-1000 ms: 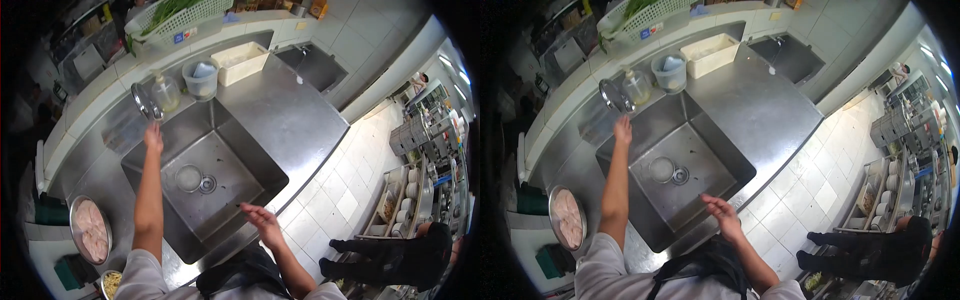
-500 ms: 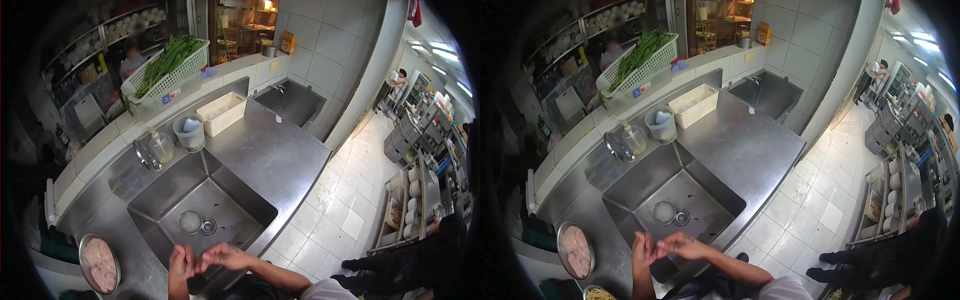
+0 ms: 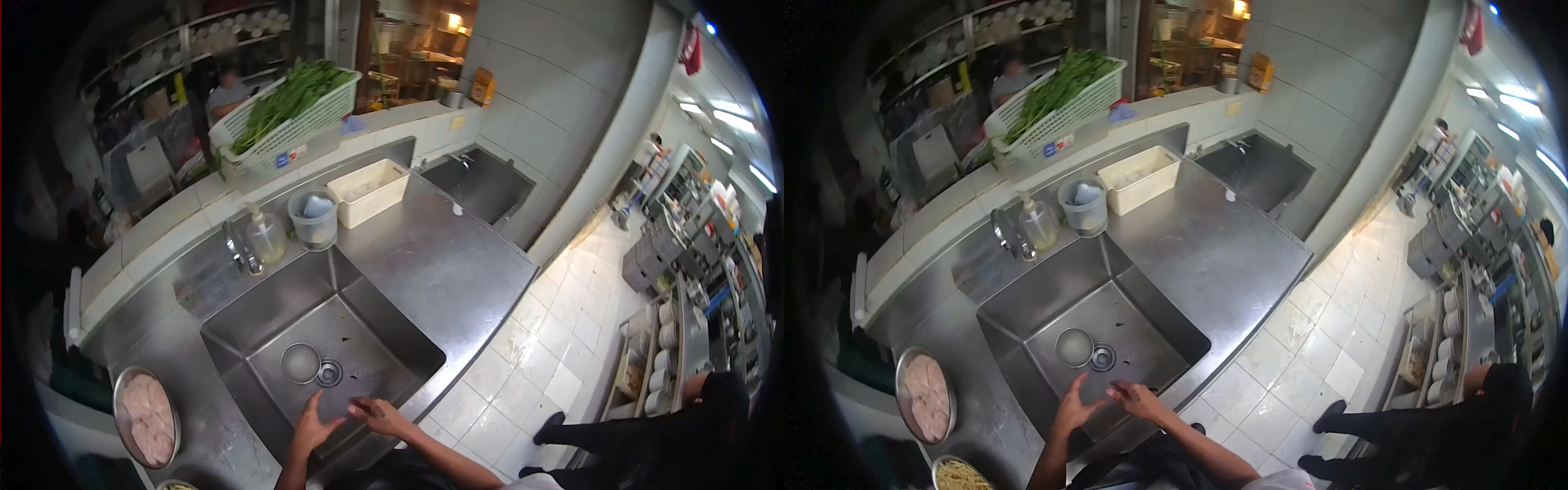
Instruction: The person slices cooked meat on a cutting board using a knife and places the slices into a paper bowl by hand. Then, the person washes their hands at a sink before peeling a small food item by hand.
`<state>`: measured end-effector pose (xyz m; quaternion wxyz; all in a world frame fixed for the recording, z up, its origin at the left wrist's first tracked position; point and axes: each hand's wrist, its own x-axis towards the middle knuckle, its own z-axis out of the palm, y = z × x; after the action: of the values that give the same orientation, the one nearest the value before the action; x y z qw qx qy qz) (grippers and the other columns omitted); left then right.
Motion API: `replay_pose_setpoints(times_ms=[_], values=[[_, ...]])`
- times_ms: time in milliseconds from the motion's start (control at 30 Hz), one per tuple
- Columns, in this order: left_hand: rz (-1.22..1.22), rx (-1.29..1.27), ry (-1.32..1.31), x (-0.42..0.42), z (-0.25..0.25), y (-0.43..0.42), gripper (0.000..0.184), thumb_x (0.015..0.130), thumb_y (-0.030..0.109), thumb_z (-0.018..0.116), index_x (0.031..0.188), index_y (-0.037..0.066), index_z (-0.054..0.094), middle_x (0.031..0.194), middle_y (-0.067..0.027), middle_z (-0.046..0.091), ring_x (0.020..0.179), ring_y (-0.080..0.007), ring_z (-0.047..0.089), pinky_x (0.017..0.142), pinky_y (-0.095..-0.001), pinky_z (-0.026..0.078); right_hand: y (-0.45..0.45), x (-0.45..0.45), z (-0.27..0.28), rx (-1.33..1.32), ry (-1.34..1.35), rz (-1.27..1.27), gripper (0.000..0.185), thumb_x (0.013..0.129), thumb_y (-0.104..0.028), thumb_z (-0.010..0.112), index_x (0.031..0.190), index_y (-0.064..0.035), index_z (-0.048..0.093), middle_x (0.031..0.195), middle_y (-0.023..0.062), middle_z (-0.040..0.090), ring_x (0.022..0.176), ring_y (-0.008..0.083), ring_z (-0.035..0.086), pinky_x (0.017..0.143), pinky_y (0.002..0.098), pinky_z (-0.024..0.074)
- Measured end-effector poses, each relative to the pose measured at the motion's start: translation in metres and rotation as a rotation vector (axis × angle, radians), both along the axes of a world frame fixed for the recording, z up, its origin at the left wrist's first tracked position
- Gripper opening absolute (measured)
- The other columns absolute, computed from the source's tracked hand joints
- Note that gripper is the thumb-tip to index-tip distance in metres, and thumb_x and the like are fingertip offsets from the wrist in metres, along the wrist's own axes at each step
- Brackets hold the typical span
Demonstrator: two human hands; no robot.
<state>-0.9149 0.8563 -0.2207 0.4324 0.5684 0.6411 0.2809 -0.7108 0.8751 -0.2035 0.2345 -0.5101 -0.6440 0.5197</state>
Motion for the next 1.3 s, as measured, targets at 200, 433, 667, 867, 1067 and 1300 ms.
replay_pose_setpoints(times_ms=[200,433,667,867,1067,1300], values=[[-0.174,0.090,-0.064,0.027,-0.008,0.004,0.096,0.067,0.011,0.077,0.147,0.004,0.024,0.145,-0.0213,0.039,0.132,-0.0350,0.043,0.107,-0.0400,0.037,-0.014,-0.013,-0.006,-0.018,-0.213,0.208,0.043,0.099,-0.038,0.048,0.092,0.0009,0.065,0.078,0.0180,0.066,0.080,0.0280,0.065,0.073,0.0389,0.0473],[-0.452,0.086,-0.709,0.023,-0.017,0.006,0.099,0.066,0.002,0.075,0.149,0.006,0.022,0.149,-0.0163,0.034,0.131,-0.0319,0.044,0.104,-0.0398,0.042,-0.028,-0.027,0.025,-0.232,-0.012,0.166,0.049,0.099,-0.042,0.045,0.087,0.0006,0.065,0.064,0.0076,0.055,0.063,0.0146,0.052,0.058,0.0338,0.0396],[-0.699,0.109,-0.964,0.005,0.000,0.017,0.091,0.065,-0.001,0.072,0.146,0.004,0.030,0.151,-0.0132,0.033,0.134,-0.0287,0.042,0.107,-0.0413,0.038,-0.033,-0.056,0.047,-0.610,0.242,-0.013,0.055,0.100,-0.046,0.042,0.060,-0.0086,0.050,0.051,-0.0026,0.034,0.047,0.0087,0.032,0.046,0.0283,0.0234],[-0.691,-0.044,-0.887,-0.022,0.013,0.024,0.076,0.076,0.004,0.073,0.143,0.004,0.037,0.146,-0.0123,0.040,0.129,-0.0254,0.046,0.109,-0.0394,0.035,-0.042,-0.047,0.057,-0.968,0.343,0.043,0.058,0.100,-0.051,0.038,0.057,-0.0123,0.040,0.052,-0.0036,0.033,0.048,0.0083,0.032,0.047,0.0255,0.0226],[0.058,-0.150,-0.972,-0.069,-0.002,0.038,0.037,0.092,0.012,0.058,0.127,0.004,0.052,0.120,-0.0107,0.061,0.106,-0.0202,0.060,0.093,-0.0324,0.046,-0.048,0.005,0.059,-0.364,0.080,-0.199,0.055,0.102,-0.040,0.041,0.058,-0.0083,0.044,0.053,-0.0023,0.041,0.050,0.0080,0.037,0.050,0.0260,0.0326],[0.178,-0.181,-0.950,-0.064,-0.001,0.046,0.025,0.097,0.022,0.053,0.118,0.008,0.056,0.114,-0.0070,0.063,0.096,-0.0164,0.062,0.082,-0.0294,0.046,-0.094,0.037,0.081,-0.275,0.307,-0.448,0.055,0.098,-0.051,0.044,0.067,-0.0070,0.053,0.058,-0.0008,0.048,0.052,0.0082,0.045,0.051,0.0243,0.0408]])
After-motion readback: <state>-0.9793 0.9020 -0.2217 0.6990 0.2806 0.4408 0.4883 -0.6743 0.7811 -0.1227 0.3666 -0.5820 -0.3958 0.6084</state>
